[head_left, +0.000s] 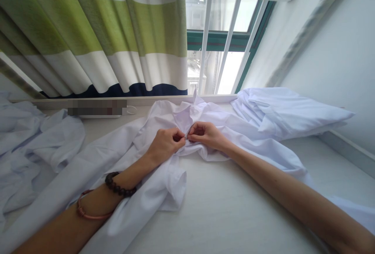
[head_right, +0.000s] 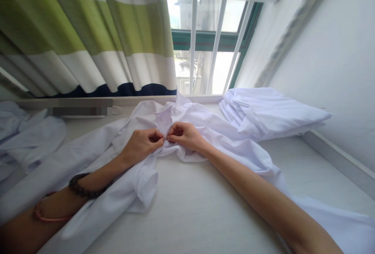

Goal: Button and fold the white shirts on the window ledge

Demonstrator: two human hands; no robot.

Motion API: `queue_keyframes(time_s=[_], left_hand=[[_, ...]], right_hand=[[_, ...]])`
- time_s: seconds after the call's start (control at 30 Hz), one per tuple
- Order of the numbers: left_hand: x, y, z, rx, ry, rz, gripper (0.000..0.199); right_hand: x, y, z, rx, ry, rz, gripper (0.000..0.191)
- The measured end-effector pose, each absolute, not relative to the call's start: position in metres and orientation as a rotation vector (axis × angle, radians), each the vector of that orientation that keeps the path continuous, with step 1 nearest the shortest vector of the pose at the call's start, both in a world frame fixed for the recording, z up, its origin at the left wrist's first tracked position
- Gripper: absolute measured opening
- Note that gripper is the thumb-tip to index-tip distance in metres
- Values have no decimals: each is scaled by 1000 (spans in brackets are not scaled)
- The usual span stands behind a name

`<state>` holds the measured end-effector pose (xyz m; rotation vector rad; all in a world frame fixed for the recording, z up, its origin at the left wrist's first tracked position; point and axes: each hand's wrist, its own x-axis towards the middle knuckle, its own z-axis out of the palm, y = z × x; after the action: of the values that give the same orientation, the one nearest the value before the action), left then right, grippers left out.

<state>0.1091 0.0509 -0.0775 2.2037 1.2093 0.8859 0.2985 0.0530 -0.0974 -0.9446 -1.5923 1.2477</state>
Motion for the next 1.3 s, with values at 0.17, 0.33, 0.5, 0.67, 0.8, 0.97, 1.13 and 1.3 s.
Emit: queue_keyframes(time_s=[0.17,0.33,0.5,0.67,0.8,0.97,1.13,1.3], left_hand=[[106,51,-80,2175,1200,932,11],[107,51,-81,2229,1161,899,6],[110,50,-78,2338,1209,844,7],[114,44,-71,2623,1465,603,14],[117,37,-66,2750,1585,390,26],[118,35,-58,2705,1646,179,35],[116,36,-57,2667,1650,259,28],[109,47,-67,2492,1494,597,23]], right_hand=[[297,52,-98,-964,-1661,1163,19],[295,49,-98,-1019,-1777,1002,15],[295,48,-96,-1034,-1721,1032,15],[291,44,-96,-1053,-1723,924,13],[287,39,-95,-1115,-1801,732,6],[283,35,-97,-1145,-1835,621,12],[283,35,-99,-1161,-1770,682,17],[284,38,-98,-1076,-1595,976,28]])
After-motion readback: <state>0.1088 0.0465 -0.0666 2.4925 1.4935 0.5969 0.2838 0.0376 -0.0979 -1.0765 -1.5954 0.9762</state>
